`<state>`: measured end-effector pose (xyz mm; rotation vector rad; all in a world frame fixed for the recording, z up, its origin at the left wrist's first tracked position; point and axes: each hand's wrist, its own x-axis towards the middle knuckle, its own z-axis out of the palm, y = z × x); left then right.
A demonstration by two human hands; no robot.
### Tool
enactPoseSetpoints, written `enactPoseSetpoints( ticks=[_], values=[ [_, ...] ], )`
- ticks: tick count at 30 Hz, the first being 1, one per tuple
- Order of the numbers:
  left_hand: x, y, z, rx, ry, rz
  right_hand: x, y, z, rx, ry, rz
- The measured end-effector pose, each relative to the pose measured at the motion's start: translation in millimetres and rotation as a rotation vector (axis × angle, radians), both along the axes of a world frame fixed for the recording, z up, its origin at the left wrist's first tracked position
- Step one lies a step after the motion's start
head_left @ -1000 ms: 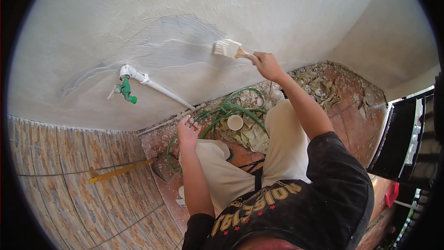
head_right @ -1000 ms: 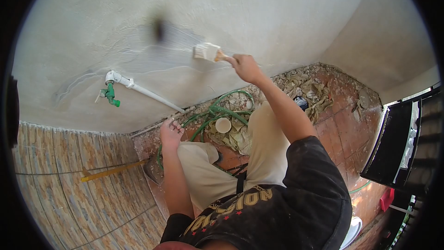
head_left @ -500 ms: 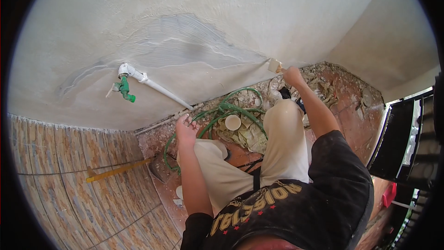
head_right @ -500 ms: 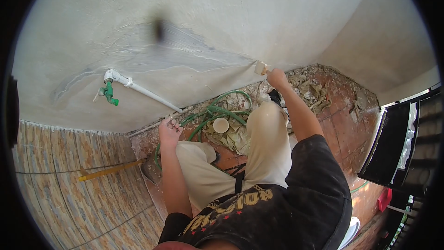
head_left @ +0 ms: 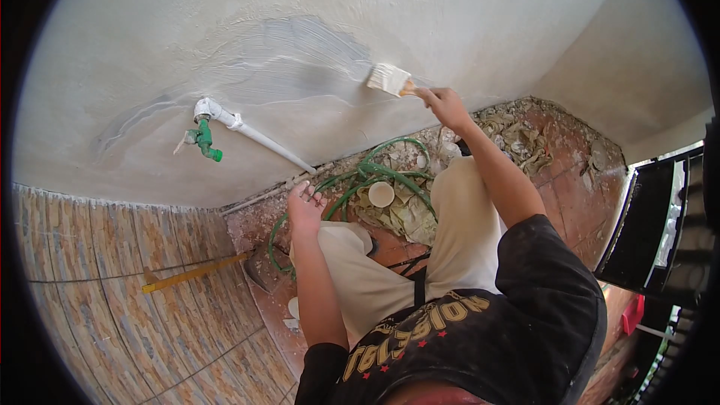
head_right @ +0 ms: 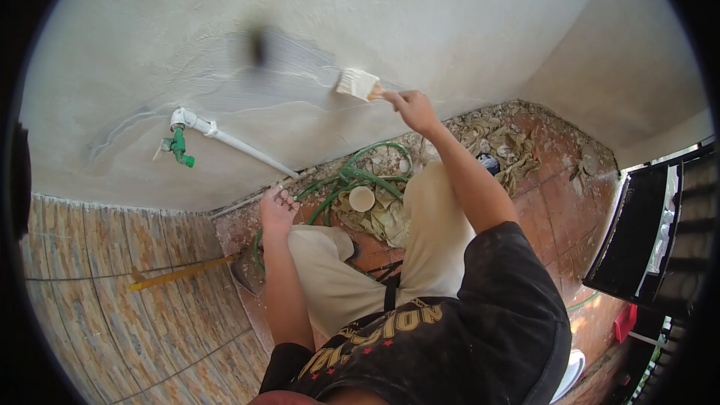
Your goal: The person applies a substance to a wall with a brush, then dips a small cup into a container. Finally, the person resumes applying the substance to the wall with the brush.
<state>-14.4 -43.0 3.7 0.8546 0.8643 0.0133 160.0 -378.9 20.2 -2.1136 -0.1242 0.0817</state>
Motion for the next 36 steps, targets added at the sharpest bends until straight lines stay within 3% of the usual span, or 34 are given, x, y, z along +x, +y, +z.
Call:
enactPoseSetpoints(
  ticks=[4,8,11,13,18,21,23,25,27,30,32,34,36],
  values=[
    [3,0,1,-0.018,0.009,0.007,5,-49,-68,-0.205,0.184,-0.113],
    [3,-4,6,-0.009,0.009,-0.006,19,-57,-80,-0.419,0.238,-0.246],
    [2,-2,2,-0.014,-0.003,-0.006,29,-18,-22,-0.415,0.166,-0.106],
    [3,-4,7,-0.001,0.008,-0.013,8,9,50,-0.391,0.0,0.149],
    [2,-2,-3,0.011,0.001,-0.028,-5,39,110,0.07,0.042,0.111],
    [1,0,-1,0.01,-0.008,-0.027,11,24,68,-0.006,-0.088,0.099],
    [1,-2,5,-0.001,0.004,-0.018,18,-2,22,-0.148,-0.008,0.064],
    [1,-1,1,-0.015,-0.01,-0.02,18,-35,-32,-0.325,0.117,0.042],
    [0,-2,0,-0.026,-0.023,-0.022,14,-62,-73,-0.693,0.141,0.003],
    [3,-4,5,0.013,0.0,-0.011,22,-72,-81,-0.685,0.237,-0.146],
    [4,-5,1,0.011,-0.001,-0.031,31,-51,-43,-0.795,-0.025,0.151],
    [4,-6,-1,0.009,0.012,-0.034,39,-15,2,-0.606,-0.056,0.102],
    [6,-5,1,0.014,0.019,-0.028,10,19,81,-0.319,-0.094,0.161]
  ],
)
